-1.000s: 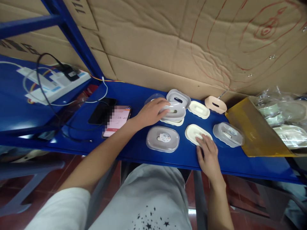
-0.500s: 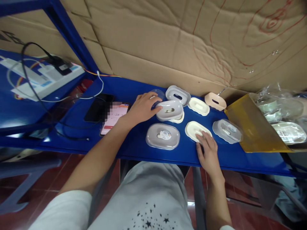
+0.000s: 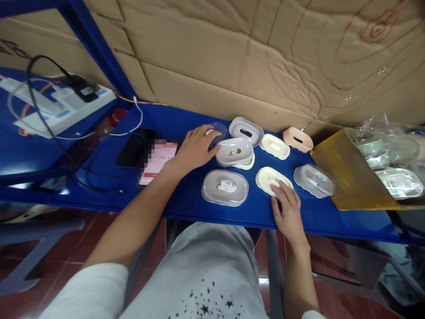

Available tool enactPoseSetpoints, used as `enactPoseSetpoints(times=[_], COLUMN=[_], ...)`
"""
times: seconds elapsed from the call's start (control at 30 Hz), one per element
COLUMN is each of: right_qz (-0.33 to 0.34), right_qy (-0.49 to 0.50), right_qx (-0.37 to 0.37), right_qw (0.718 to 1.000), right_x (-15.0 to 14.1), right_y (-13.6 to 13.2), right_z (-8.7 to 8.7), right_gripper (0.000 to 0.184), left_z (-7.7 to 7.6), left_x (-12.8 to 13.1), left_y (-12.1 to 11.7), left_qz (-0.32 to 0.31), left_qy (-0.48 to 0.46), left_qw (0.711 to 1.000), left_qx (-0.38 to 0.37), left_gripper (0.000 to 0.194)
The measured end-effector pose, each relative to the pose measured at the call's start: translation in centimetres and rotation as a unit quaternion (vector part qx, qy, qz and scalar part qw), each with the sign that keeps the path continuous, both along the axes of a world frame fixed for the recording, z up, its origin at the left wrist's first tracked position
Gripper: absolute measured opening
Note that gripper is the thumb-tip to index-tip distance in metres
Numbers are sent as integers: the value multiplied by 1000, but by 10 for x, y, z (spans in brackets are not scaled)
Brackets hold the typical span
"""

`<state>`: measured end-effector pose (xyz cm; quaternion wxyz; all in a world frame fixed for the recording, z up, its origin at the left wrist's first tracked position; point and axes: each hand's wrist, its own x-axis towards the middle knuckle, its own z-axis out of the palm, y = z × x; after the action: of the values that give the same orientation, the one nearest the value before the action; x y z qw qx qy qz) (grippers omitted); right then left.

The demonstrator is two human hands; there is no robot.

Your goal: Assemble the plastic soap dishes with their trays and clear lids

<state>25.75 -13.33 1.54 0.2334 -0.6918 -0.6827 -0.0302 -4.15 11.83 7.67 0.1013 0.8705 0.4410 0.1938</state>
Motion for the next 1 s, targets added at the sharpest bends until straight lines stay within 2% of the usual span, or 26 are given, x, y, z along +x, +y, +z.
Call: enactPoseSetpoints(times=[0.13, 0.23, 0.4, 0.5, 0.6, 0.77, 1.0], right_qz=[3, 28, 182, 232, 229, 219, 220], right_qy=[-10, -14, -18, -57, -83, -96, -89], right_qx=[11, 35, -14, -29, -24, -18, -46], right_qw=[1000, 999, 983, 971, 970, 971, 970], right_x=[-2, -14, -55, -77, -86, -81, -77], right_y=[-2, -4, 7, 22, 37, 59, 98], right_z=[4, 14, 33, 39, 39, 37, 43], right_gripper=[45, 47, 55, 52, 47, 49, 53], left_z=[-5, -7, -10, -12, -14, -15, -2], left_x=[0, 1, 0, 0, 1, 1, -4], left_y=[2, 4, 6, 7, 8, 10, 16], left_qz=[28, 44, 78, 105, 130, 144, 159], left_qy=[21, 38, 67, 62, 50, 25, -92], left_qw=[999, 998, 993, 992, 989, 988, 983], left_qx=[-10, -21, -49, -44, -41, -45, -21], left_gripper=[50, 53, 57, 54, 51, 49, 45])
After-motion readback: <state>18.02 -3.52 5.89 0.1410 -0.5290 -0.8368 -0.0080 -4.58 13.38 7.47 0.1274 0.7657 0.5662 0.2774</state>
